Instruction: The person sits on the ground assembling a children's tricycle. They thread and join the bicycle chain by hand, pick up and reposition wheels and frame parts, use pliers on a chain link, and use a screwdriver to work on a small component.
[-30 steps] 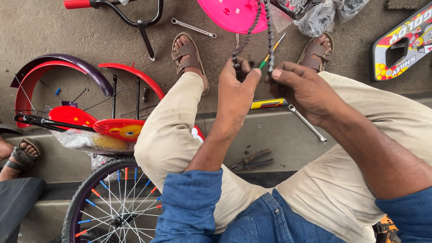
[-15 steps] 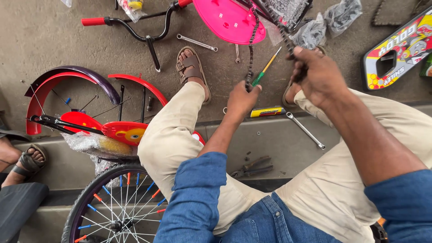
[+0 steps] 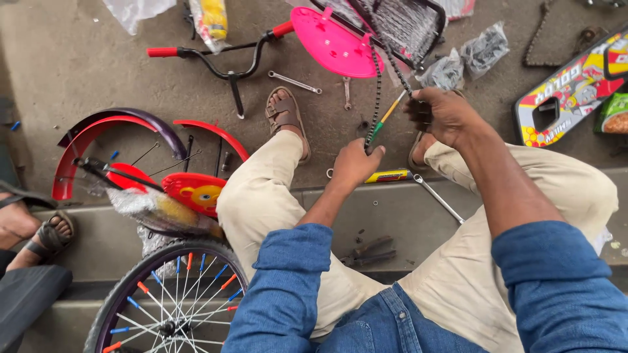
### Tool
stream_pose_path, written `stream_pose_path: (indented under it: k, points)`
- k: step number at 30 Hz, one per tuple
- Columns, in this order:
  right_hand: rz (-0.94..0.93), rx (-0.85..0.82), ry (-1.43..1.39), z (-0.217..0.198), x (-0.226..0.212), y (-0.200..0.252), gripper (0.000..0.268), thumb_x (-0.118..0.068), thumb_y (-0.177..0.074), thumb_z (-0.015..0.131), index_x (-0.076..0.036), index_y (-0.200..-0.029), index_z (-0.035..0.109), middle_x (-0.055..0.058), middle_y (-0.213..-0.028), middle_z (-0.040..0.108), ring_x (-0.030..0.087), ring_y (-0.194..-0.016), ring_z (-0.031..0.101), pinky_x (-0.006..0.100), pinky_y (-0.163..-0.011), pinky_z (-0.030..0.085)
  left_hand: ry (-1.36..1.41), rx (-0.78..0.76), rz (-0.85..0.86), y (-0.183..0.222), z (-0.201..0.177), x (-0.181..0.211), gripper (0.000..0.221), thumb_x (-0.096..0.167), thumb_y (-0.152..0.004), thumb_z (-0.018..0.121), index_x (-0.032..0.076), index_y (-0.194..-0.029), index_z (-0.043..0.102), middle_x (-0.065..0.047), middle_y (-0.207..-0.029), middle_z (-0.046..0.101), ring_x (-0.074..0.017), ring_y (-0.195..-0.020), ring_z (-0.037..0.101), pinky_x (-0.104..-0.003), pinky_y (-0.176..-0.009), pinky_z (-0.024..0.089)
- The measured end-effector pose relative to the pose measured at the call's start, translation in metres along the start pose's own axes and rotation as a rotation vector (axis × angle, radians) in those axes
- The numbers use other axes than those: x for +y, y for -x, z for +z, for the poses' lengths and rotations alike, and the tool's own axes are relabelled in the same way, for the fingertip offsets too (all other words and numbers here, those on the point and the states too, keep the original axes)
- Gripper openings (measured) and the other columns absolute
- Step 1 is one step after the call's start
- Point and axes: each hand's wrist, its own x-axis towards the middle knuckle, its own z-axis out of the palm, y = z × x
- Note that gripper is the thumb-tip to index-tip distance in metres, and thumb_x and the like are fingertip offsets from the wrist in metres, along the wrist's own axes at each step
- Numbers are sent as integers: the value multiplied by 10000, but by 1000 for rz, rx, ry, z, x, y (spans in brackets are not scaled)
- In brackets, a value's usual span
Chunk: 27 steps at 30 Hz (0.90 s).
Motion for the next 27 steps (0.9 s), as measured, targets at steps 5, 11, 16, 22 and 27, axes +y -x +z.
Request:
stream_pose_path:
  k: [5,11,16,22,27]
  points:
    - [-47,-89,-52,-16,23,-37,65,-113,-965,681,-76,-936,636,-48,-674,526,95,-603,481,272,-599,419,182,61,82,51,-40,20,471,449,-905,695,0,-815,589,-150,-717,648,-274,-660,612,-407,-684,512]
    - [-109,-25,-100,-12,25,-49,160,-101,-936,640,-46,-1032,756,-88,-628,429,47,-577,410,229,-554,374,747,212,131,125,-94,14,307,324,-955,723,58,-849,615,3,-728,606,-78,-653,491,-288,-614,409]
    - [-121,1,-176,0,14,-40,103,-122,-943,644,-59,-961,723,-63,-622,460,83,-553,425,252,-547,399,870,313,182,175,-149,13,182,271,-950,654,90,-951,681,0,-753,658,-88,-723,578,-258,-750,479]
    - [-162,41,-171,4,11,-25,67,-126,-955,668,-112,-992,723,-74,-663,538,78,-598,477,271,-570,414,995,430,193,203,-170,-16,200,188,-1016,641,70,-864,588,-5,-793,579,-144,-773,615,-324,-776,500]
    - [-174,-14,-73,4,15,-31,104,-143,-947,595,-111,-977,690,-53,-781,711,90,-722,638,281,-659,476,1101,498,200,217,-182,-28,165,171,-1000,647,66,-881,601,-11,-799,559,-166,-790,616,-355,-796,507]
